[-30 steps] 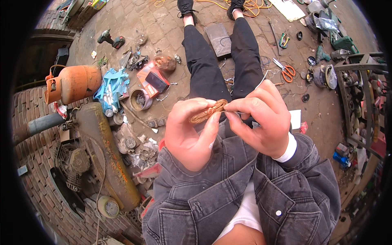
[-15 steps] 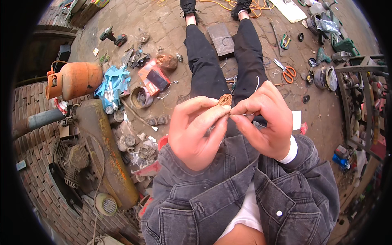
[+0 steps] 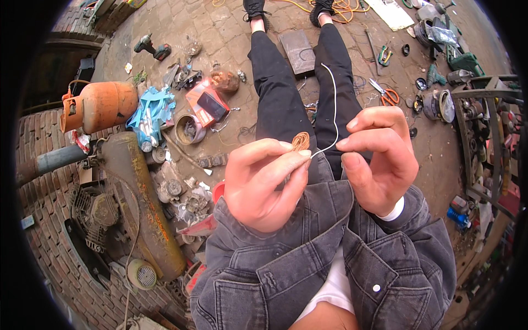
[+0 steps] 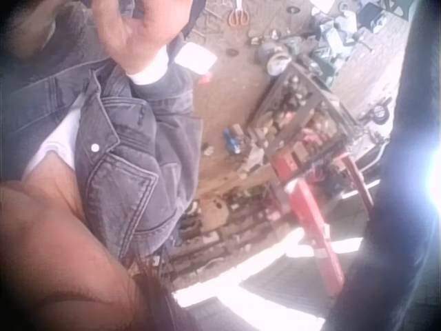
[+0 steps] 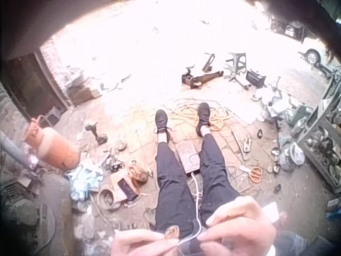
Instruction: The person sits on the ground and winds a thin copper wire around a small cylindrical object held in the left hand. The right hand rotates the wire to form tight coils. The person continues winding until the object is fully covered with wire.
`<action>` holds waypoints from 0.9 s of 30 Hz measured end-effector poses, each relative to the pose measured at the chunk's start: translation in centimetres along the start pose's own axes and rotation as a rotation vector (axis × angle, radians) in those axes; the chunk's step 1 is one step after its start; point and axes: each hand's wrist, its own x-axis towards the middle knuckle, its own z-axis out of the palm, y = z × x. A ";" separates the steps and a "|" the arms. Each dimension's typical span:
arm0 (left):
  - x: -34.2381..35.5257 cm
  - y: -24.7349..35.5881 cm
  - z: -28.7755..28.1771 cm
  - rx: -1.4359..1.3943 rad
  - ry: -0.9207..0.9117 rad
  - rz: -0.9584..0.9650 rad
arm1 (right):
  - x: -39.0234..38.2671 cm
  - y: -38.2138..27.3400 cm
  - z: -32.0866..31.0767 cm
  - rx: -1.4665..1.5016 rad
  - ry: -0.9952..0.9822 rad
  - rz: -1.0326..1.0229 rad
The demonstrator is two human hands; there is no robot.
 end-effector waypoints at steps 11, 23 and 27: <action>0.0 -0.4 0.2 0.010 0.018 0.045 | -0.5 0.7 0.6 -0.026 -0.119 -0.106; -0.2 -0.2 0.1 0.015 0.016 0.048 | -0.6 -0.8 1.1 -0.010 -0.102 0.064; -0.3 0.0 0.1 0.056 0.020 0.045 | -0.8 -0.8 1.6 0.081 -0.109 0.138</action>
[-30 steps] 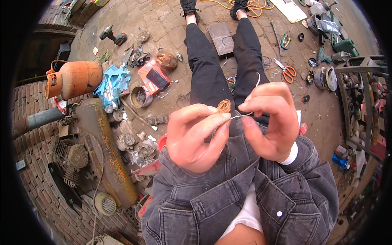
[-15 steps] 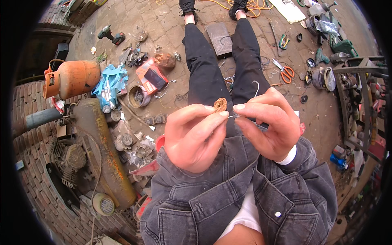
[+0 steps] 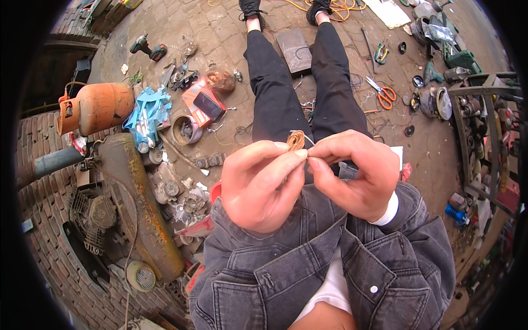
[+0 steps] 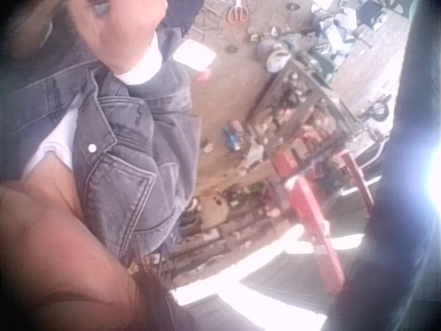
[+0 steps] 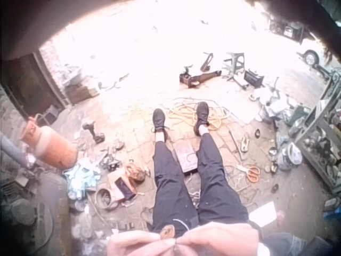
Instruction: The person sits on the ground and winds a thin copper wire around a small cylindrical object held in the left hand. The right hand rotates the wire to form tight coils. The person continues winding until the object is fully covered with wire.
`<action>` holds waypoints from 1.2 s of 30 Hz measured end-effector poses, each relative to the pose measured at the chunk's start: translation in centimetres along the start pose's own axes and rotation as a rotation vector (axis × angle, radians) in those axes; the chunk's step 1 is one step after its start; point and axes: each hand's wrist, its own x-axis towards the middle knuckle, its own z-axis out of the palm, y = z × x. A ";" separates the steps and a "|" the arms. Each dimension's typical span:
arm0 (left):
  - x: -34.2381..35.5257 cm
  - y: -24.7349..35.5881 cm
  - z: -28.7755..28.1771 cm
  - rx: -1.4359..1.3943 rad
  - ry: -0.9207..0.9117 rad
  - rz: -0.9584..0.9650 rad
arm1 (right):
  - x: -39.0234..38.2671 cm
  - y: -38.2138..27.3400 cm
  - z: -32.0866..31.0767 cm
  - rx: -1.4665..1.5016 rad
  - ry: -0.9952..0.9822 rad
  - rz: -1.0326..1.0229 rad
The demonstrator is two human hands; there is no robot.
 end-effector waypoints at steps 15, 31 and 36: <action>0.1 0.7 1.0 0.185 0.031 -0.033 | 0.4 0.2 0.5 -0.107 0.008 0.077; 0.1 0.6 1.2 0.218 0.046 -0.077 | 0.6 0.9 0.6 -0.038 -0.033 0.137; -0.1 0.6 1.1 0.242 0.063 -0.071 | 0.5 0.9 0.8 0.036 -0.005 0.169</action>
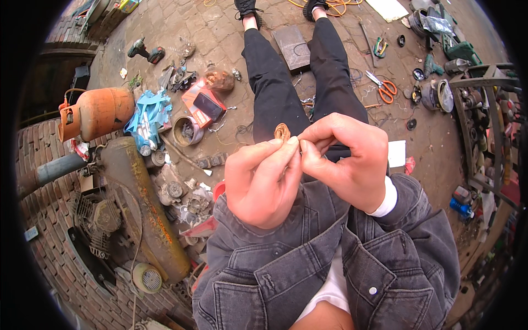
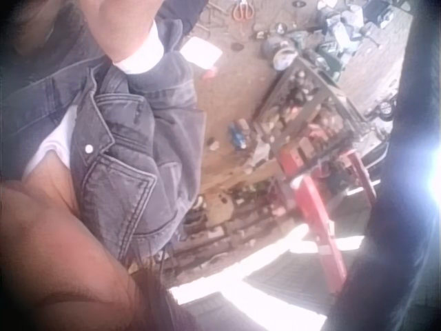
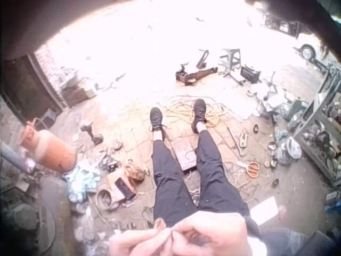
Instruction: The person sits on the ground and winds a thin copper wire around a small cylindrical object held in the left hand. The right hand rotates the wire to form tight coils. The person continues winding until the object is fully covered with wire.
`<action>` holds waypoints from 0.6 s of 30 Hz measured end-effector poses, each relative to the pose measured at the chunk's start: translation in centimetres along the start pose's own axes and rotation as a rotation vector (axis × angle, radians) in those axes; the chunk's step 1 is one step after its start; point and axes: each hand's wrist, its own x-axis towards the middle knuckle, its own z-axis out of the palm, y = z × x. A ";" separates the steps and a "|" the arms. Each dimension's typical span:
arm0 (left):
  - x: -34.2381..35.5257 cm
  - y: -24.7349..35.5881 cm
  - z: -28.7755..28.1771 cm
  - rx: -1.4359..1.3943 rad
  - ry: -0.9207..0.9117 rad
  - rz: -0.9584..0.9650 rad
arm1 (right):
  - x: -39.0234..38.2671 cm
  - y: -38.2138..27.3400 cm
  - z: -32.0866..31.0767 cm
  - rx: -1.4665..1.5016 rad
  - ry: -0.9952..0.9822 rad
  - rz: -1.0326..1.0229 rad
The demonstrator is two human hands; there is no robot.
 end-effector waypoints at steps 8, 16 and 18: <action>0.0 -0.6 0.1 -0.044 0.019 0.095 | -0.3 -0.1 0.2 0.209 -0.013 0.163; 0.0 -0.5 -0.1 -0.018 0.011 0.085 | -0.6 -0.1 0.4 0.308 -0.016 0.235; 0.0 -0.5 -0.1 -0.032 0.015 0.086 | -0.7 -0.1 0.5 0.362 -0.013 0.264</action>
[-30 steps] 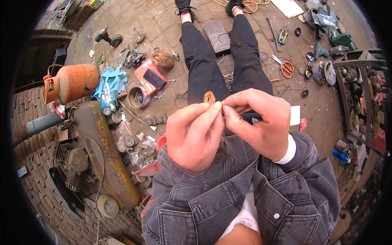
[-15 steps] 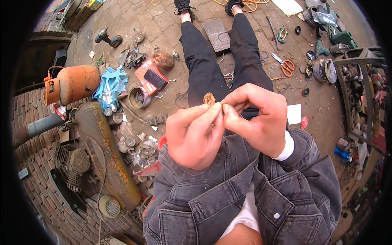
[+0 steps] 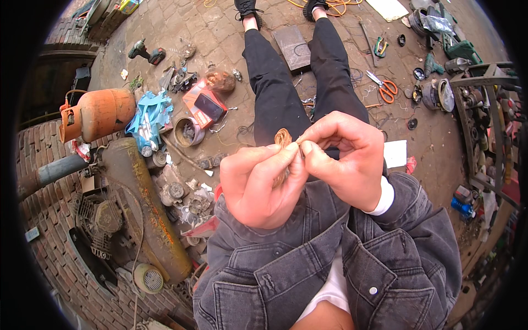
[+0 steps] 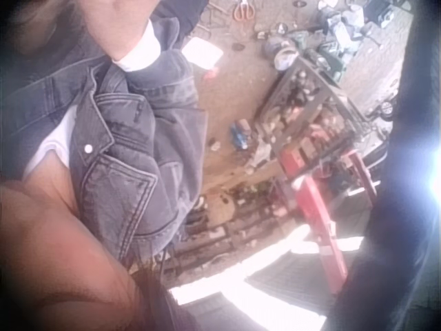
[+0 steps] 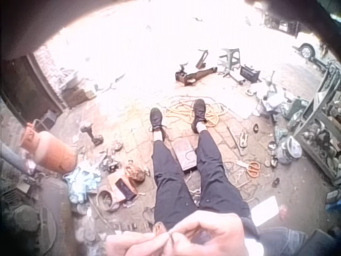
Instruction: The person sits on the ground and winds a thin copper wire around a small cylindrical object held in the left hand. The right hand rotates the wire to form tight coils. The person continues winding until the object is fully covered with wire.
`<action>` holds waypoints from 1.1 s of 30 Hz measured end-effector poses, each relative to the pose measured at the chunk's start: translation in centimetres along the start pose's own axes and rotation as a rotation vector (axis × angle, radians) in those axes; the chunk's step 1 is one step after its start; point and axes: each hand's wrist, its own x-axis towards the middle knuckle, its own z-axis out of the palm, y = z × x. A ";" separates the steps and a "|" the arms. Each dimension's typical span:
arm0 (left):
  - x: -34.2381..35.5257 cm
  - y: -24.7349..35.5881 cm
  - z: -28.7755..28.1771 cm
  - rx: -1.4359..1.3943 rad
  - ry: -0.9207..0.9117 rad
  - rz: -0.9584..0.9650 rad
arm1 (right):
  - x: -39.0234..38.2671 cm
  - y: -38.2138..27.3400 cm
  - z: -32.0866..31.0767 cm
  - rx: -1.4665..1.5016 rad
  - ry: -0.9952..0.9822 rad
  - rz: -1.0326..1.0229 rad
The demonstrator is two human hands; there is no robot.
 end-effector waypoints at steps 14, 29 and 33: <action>0.4 -0.3 0.1 0.010 -0.038 0.017 | 0.2 0.3 -0.1 -0.362 0.090 -0.332; 0.9 0.1 0.7 -0.222 -0.066 -0.076 | 0.6 0.6 -0.5 -0.506 0.186 -0.533; 0.9 0.1 0.6 -0.205 -0.085 -0.086 | 0.4 0.6 -0.5 -0.483 0.197 -0.478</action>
